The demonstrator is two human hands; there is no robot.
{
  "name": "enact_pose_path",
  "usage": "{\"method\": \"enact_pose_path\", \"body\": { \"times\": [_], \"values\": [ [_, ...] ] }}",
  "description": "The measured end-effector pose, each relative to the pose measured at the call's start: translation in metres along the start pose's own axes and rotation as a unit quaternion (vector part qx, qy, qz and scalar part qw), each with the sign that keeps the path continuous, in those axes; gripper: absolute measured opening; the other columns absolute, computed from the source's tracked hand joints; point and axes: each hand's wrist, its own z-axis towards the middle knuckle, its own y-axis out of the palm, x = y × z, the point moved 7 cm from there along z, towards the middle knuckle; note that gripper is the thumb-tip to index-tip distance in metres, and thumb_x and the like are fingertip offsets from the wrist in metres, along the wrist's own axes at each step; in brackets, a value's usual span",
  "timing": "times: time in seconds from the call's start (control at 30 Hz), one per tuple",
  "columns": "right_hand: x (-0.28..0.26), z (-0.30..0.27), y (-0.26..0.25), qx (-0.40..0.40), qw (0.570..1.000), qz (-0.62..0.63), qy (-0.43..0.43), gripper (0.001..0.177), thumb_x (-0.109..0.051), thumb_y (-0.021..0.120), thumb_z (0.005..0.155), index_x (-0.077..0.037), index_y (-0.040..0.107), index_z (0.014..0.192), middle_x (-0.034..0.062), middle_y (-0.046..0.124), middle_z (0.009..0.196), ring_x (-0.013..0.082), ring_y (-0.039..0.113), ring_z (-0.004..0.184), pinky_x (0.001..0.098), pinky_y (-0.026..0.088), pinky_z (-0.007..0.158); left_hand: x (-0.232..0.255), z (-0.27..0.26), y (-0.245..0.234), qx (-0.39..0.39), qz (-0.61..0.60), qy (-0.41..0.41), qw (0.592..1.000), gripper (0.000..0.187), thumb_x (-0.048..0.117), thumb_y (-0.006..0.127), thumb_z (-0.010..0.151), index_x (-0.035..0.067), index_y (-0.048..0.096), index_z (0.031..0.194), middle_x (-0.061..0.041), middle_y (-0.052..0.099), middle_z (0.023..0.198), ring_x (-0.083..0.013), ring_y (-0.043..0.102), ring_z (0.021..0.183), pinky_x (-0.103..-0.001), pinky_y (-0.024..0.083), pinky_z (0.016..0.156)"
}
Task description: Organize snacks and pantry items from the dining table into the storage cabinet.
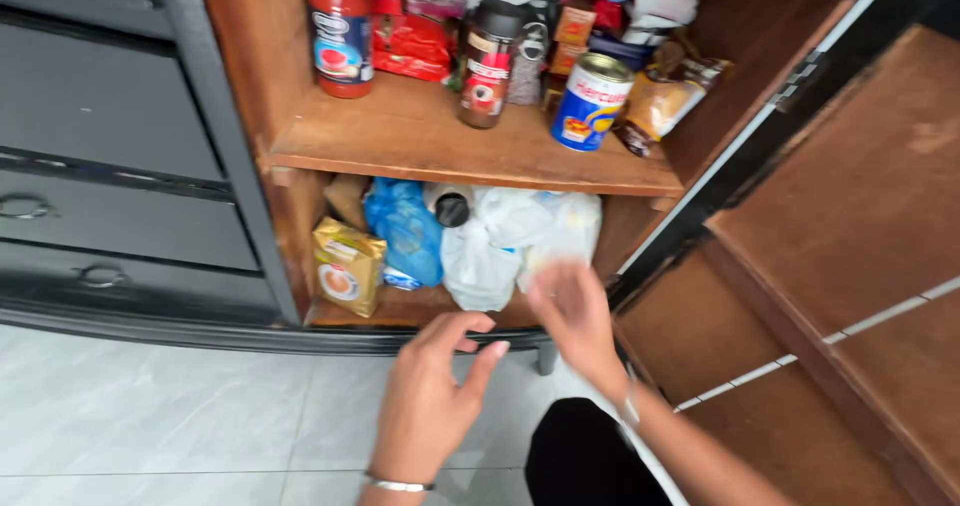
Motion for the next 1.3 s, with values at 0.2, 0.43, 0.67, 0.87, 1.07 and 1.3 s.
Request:
{"method": "enact_pose_path", "body": {
  "times": [0.2, 0.43, 0.67, 0.87, 1.07, 1.3],
  "values": [
    [0.109, -0.137, 0.024, -0.115, 0.961, 0.088, 0.235, 0.025, 0.006, 0.070, 0.091, -0.005, 0.059, 0.111, 0.0023, 0.067, 0.094, 0.0115, 0.066, 0.089, 0.0260, 0.054, 0.078, -0.091, -0.051, 0.061, -0.012, -0.087, -0.045, 0.995, 0.019, 0.011, 0.074, 0.085, 0.005, 0.070, 0.103, -0.011, 0.076, 0.097, -0.0250, 0.076, 0.084, -0.035, 0.060, 0.073],
    [0.160, -0.161, 0.035, -0.115, 0.926, 0.135, 0.333, 0.019, 0.004, 0.065, 0.093, -0.004, 0.061, 0.110, 0.0022, 0.067, 0.093, 0.0121, 0.066, 0.086, 0.0280, 0.056, 0.080, -0.177, -0.076, 0.088, -0.135, 0.133, 0.026, 0.981, 0.031, 0.019, 0.079, 0.081, 0.006, 0.070, 0.108, -0.015, 0.072, 0.107, -0.0388, 0.068, 0.089, -0.047, 0.055, 0.071],
    [0.150, -0.155, 0.048, -0.121, 0.933, 0.110, 0.321, 0.015, 0.002, 0.066, 0.095, -0.003, 0.061, 0.108, 0.0006, 0.066, 0.094, 0.0102, 0.065, 0.086, 0.0271, 0.056, 0.080, -0.188, -0.062, 0.049, -0.046, 0.114, -0.068, 0.990, 0.015, 0.020, 0.071, 0.088, 0.011, 0.069, 0.101, -0.008, 0.073, 0.102, -0.0311, 0.073, 0.078, -0.044, 0.058, 0.069],
    [0.130, -0.161, 0.056, -0.180, 0.936, 0.051, 0.297, 0.019, 0.001, 0.067, 0.093, -0.006, 0.061, 0.109, -0.0017, 0.067, 0.095, 0.0074, 0.065, 0.087, 0.0244, 0.054, 0.078, -0.175, -0.068, 0.026, -0.063, 0.181, -0.066, 0.979, 0.014, 0.021, 0.072, 0.088, 0.012, 0.068, 0.099, -0.007, 0.072, 0.098, -0.0302, 0.071, 0.077, -0.044, 0.057, 0.068],
    [0.161, -0.119, 0.090, -0.202, 0.954, 0.040, 0.217, 0.018, 0.000, 0.070, 0.094, -0.007, 0.059, 0.106, -0.0029, 0.064, 0.097, 0.0063, 0.063, 0.089, 0.0243, 0.054, 0.079, -0.186, -0.072, -0.013, -0.023, 0.179, -0.091, 0.979, 0.015, 0.022, 0.071, 0.088, 0.011, 0.068, 0.099, -0.006, 0.073, 0.100, -0.0271, 0.073, 0.079, -0.043, 0.057, 0.067],
    [0.187, 0.025, 0.202, -0.098, 0.975, -0.083, 0.183, 0.075, -0.034, 0.088, 0.079, -0.004, 0.046, 0.133, 0.0079, 0.059, 0.120, 0.0197, 0.062, 0.107, 0.0337, 0.055, 0.089, -0.195, -0.076, -0.021, 0.023, 0.140, -0.147, 0.979, 0.017, 0.021, 0.073, 0.087, 0.010, 0.069, 0.099, -0.007, 0.074, 0.101, -0.0257, 0.075, 0.079, -0.042, 0.057, 0.066]
  ]
}}
